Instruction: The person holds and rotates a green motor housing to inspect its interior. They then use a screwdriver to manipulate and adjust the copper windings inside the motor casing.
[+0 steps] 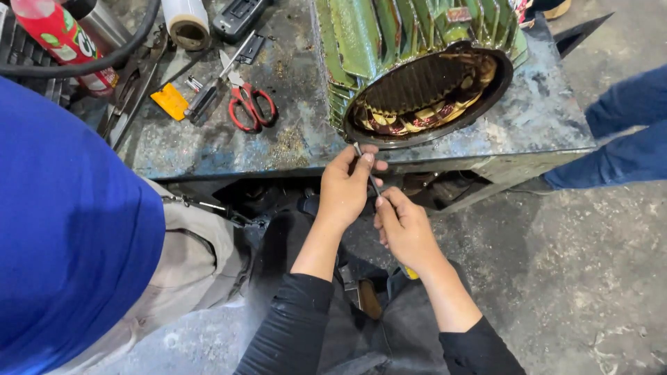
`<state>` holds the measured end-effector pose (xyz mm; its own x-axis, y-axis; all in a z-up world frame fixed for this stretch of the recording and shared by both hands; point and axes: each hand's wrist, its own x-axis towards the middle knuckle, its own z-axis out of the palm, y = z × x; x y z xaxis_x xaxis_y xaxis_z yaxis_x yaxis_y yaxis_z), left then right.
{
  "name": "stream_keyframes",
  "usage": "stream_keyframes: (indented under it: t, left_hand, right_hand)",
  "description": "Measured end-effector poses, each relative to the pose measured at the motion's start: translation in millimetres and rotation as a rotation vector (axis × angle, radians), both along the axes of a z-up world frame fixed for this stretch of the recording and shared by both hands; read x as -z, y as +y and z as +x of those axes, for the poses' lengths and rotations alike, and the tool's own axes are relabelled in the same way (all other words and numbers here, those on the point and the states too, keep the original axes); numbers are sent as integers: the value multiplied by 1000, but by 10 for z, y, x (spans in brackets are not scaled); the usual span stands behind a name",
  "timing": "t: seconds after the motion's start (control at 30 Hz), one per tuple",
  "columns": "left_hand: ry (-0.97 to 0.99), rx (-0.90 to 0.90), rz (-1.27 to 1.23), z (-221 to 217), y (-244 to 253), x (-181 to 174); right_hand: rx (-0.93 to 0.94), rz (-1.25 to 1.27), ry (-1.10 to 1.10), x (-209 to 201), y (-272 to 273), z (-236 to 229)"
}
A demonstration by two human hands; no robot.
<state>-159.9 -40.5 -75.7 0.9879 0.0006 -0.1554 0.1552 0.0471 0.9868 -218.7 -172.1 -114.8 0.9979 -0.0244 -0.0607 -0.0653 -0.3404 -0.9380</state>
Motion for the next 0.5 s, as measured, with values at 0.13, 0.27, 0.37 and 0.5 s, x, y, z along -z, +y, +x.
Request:
stream_keyframes:
  t: [0.13, 0.27, 0.37, 0.5]
  left_hand:
    - [4, -14, 15, 92, 43, 81]
    - [50, -15, -4, 149, 85, 35]
    - [28, -9, -19, 168, 105, 56]
    - [15, -4, -41, 166, 155, 188]
  right_hand:
    - [21, 41, -16, 150, 76, 74]
    - [21, 82, -64, 253, 128, 161]
    - [23, 60, -106, 333, 112, 192]
    - [12, 17, -152, 382, 88, 185]
